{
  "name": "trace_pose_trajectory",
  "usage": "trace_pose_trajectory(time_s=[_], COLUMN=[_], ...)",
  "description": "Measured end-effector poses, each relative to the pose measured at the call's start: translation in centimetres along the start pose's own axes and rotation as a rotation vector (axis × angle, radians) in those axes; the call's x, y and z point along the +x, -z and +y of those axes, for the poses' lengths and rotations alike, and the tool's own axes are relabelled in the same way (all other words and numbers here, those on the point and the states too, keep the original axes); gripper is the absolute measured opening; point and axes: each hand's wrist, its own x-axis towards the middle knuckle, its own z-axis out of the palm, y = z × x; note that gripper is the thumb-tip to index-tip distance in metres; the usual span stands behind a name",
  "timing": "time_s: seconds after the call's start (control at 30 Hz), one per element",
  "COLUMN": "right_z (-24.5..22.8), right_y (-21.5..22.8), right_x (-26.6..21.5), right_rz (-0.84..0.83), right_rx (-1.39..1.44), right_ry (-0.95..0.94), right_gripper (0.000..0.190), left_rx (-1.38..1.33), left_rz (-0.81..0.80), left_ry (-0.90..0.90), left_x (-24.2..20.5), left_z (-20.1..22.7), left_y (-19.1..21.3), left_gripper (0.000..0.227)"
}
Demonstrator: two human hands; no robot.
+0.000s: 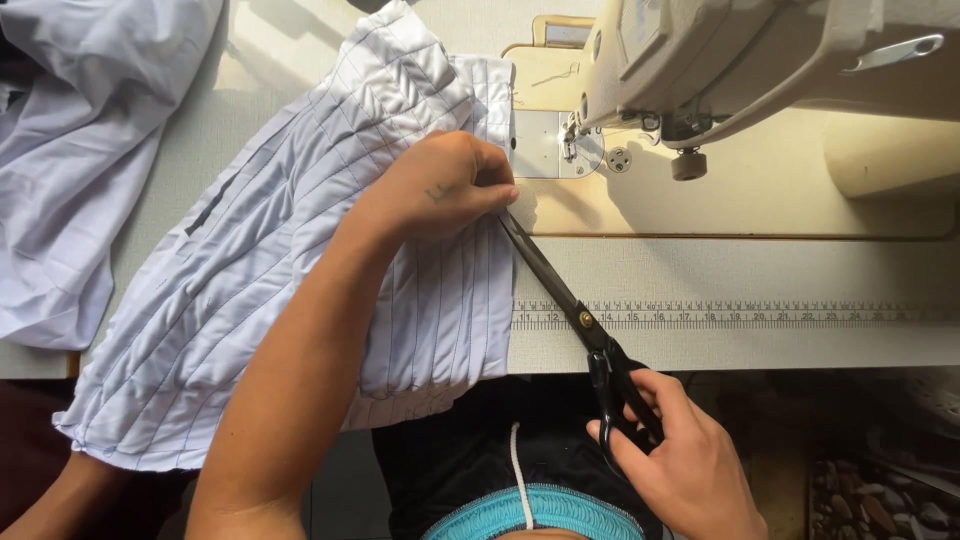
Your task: Trimming excess fabric and threads from a quilted garment piece using scissors at a sewing station.
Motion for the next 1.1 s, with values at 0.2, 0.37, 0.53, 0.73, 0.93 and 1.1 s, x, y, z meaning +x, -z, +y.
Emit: trace_pose_trajectory(time_s=[0.2,0.37,0.53,0.73,0.93,1.1], right_z=[-0.9,-0.9,-0.7,-0.7,-0.8,-0.2], right_y=[0.2,0.1,0.2,0.2,0.2,0.1], right_x=[-0.2,0.1,0.4,1.1,1.8,2.5], right_rz=[0.098,0.119,0.163,0.191,0.209,0.234], right_rx=[-0.022,-0.019,-0.057,-0.095,-0.096,-0.122], right_ry=[0.1,0.102,0.116,0.192,0.291,0.332], right_gripper=[0.076,0.074,0.071,0.07,0.066,0.061], left_rx=[0.002,-0.005,-0.012,-0.004,-0.032,-0.009], left_rz=[0.048,0.084,0.083,0.121,0.135,0.151], left_ry=[-0.055,-0.071,-0.078,-0.101,-0.112,-0.172], left_x=[0.2,0.0,0.0,0.4,0.3,0.2], left_z=[-0.7,-0.9,-0.9,-1.5,-1.4,-1.7], left_y=[-0.7,-1.0,-1.1,-1.6,-1.6,-1.5], left_gripper=[0.022,0.022,0.02,0.014,0.012,0.014])
